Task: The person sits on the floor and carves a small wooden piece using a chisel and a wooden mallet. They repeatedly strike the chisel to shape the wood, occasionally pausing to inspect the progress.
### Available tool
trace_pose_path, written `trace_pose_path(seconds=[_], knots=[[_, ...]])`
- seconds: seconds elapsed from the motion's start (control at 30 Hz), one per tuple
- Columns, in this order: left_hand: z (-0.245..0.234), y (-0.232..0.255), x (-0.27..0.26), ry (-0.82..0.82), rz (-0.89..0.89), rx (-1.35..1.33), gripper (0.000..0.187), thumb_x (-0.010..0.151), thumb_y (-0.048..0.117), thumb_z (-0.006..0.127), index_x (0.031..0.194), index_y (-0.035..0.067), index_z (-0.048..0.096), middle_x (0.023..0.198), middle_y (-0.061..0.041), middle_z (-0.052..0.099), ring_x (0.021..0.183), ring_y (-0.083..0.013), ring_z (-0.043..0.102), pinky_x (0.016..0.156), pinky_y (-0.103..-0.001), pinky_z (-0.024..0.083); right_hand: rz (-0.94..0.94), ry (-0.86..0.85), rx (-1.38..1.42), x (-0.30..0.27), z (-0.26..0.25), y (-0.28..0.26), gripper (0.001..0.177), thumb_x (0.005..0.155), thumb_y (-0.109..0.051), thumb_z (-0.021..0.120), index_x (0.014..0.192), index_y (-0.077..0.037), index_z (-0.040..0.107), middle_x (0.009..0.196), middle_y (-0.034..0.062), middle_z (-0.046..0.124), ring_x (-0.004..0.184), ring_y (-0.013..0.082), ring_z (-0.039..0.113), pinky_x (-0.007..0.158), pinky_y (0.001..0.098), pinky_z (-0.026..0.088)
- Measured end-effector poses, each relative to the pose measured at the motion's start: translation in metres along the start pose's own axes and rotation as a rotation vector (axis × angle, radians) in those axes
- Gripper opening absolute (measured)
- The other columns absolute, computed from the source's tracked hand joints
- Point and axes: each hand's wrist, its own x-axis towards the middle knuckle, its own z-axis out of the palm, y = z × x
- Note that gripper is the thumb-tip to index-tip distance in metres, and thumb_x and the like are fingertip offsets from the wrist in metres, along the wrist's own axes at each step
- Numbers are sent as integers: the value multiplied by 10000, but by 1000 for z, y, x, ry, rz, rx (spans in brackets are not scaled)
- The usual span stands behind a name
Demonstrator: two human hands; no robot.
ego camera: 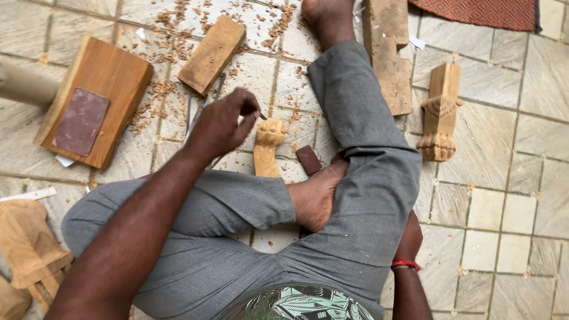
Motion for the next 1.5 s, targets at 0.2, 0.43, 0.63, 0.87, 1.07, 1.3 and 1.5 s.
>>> trace_pose_path(seconds=[0.2,0.43,0.63,0.87,1.07,1.3,1.5], knots=[[7,15,-9,-123,387,254,183,975,65,684,1151,105,657,1048,-81,728,861,-216,753,672,-311,635,85,-133,214,6,-18,-40,371,1020,-236,525,1302,-14,621,1132,147,719,973,269,695,835,396,538],[16,22,-16,-246,493,333,259,900,81,690,1153,76,637,1213,-71,694,1146,-227,707,866,-311,631,-595,360,-156,-40,-67,-110,430,970,-120,797,1319,49,611,1127,177,694,974,267,705,835,387,583],[18,27,-12,-300,595,439,280,936,121,677,1214,152,684,1216,-38,702,1194,-205,678,927,-281,607,-1184,115,-12,-53,-67,-178,539,877,-123,857,1298,-47,530,1064,114,696,894,186,704,712,324,575],[17,27,-4,-316,616,434,287,887,156,683,1174,159,694,1201,-31,708,1192,-216,681,942,-321,609,-1408,-203,-507,-75,-21,-253,538,796,-291,781,1263,-48,670,957,46,700,694,184,641,655,356,542],[20,19,2,-354,577,393,271,901,147,676,1171,173,691,1199,-13,711,1182,-209,681,935,-327,605,-1503,-155,-268,-79,-29,-272,565,854,-355,767,1322,-64,644,984,54,665,817,194,661,729,355,542],[19,13,5,-369,583,428,314,855,153,692,1167,187,675,1171,-15,709,1150,-214,693,924,-320,606,-1436,-202,-446,-69,-20,-275,557,804,-317,756,1303,-78,693,881,28,656,713,178,647,661,362,545],[18,14,5,-382,642,524,271,900,133,701,1166,174,679,1145,-22,712,1123,-203,710,910,-304,619,-1569,-106,-431,-63,-12,-264,421,910,-213,748,1315,-107,701,914,1,671,700,108,626,631,297,532]])
